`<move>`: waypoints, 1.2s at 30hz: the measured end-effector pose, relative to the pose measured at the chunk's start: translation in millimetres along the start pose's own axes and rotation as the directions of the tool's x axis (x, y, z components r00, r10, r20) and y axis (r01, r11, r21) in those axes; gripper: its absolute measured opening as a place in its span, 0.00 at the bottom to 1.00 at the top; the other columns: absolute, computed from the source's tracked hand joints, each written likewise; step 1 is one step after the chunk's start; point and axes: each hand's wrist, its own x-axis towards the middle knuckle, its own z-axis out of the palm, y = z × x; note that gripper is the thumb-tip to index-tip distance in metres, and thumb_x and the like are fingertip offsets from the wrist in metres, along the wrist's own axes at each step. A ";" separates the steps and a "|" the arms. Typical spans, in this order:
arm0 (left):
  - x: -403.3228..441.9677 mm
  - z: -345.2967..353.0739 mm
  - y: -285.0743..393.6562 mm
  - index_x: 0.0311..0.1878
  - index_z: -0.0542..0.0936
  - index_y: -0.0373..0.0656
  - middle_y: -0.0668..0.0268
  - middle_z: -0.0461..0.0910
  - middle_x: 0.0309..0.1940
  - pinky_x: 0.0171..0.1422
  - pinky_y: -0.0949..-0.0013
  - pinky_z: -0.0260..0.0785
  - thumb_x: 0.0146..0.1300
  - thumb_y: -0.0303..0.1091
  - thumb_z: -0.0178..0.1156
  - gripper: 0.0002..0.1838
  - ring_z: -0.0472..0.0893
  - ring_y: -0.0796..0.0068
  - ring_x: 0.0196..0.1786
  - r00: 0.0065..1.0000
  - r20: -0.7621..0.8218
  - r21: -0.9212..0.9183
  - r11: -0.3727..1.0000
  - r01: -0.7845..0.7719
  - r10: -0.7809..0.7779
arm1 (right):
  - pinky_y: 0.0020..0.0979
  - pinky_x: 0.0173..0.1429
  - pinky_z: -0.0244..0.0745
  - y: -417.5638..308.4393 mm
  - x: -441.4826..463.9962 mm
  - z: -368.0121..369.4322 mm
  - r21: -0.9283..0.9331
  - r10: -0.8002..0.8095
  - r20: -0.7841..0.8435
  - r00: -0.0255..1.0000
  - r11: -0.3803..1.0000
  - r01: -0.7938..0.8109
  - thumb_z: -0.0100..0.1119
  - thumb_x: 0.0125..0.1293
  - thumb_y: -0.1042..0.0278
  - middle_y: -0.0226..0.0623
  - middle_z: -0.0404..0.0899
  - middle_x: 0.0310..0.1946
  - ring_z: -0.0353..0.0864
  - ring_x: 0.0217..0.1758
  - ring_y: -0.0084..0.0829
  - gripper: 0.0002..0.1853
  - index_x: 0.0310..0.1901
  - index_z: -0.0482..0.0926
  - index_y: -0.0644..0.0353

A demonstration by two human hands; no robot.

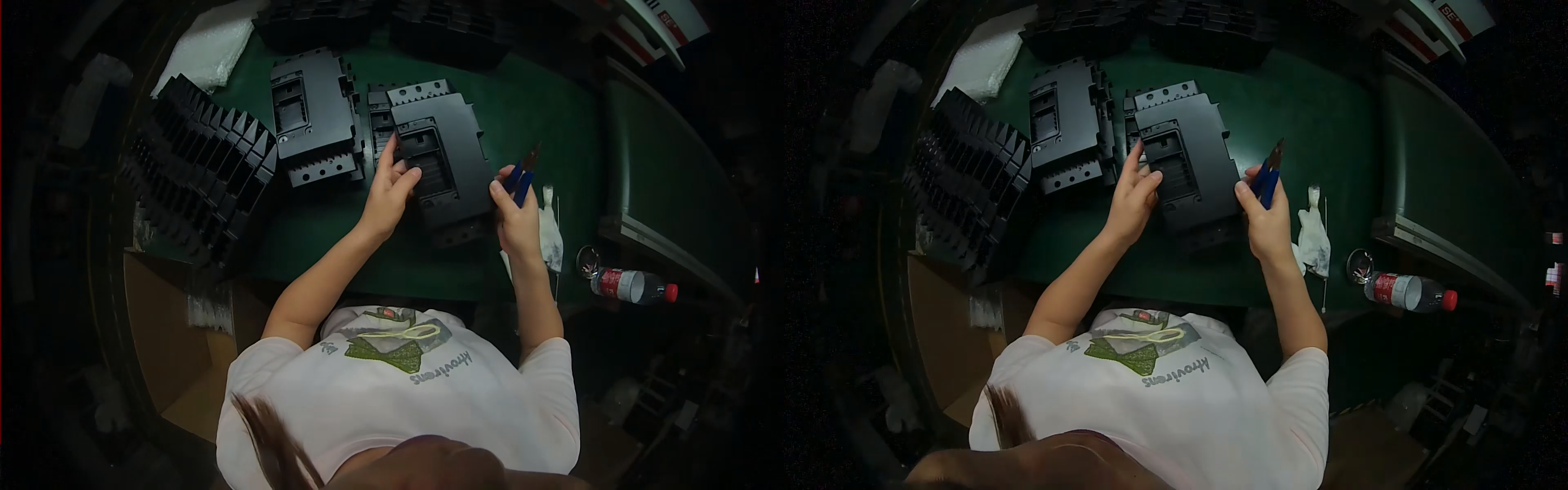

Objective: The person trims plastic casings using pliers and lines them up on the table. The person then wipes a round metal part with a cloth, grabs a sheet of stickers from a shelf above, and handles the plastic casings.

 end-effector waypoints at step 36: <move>-5.1 6.7 -7.3 0.72 0.44 0.37 0.57 0.60 0.65 0.67 0.72 0.55 0.52 0.16 0.43 0.40 0.64 0.70 0.65 0.998 0.058 -0.081 0.996 -0.028 0.032 | 0.32 0.42 0.62 -39.5 8.4 34.2 -0.740 -0.202 0.663 0.721 -0.321 0.591 0.65 0.40 0.75 0.31 0.72 0.31 0.71 0.40 0.32 0.21 0.41 0.77 0.54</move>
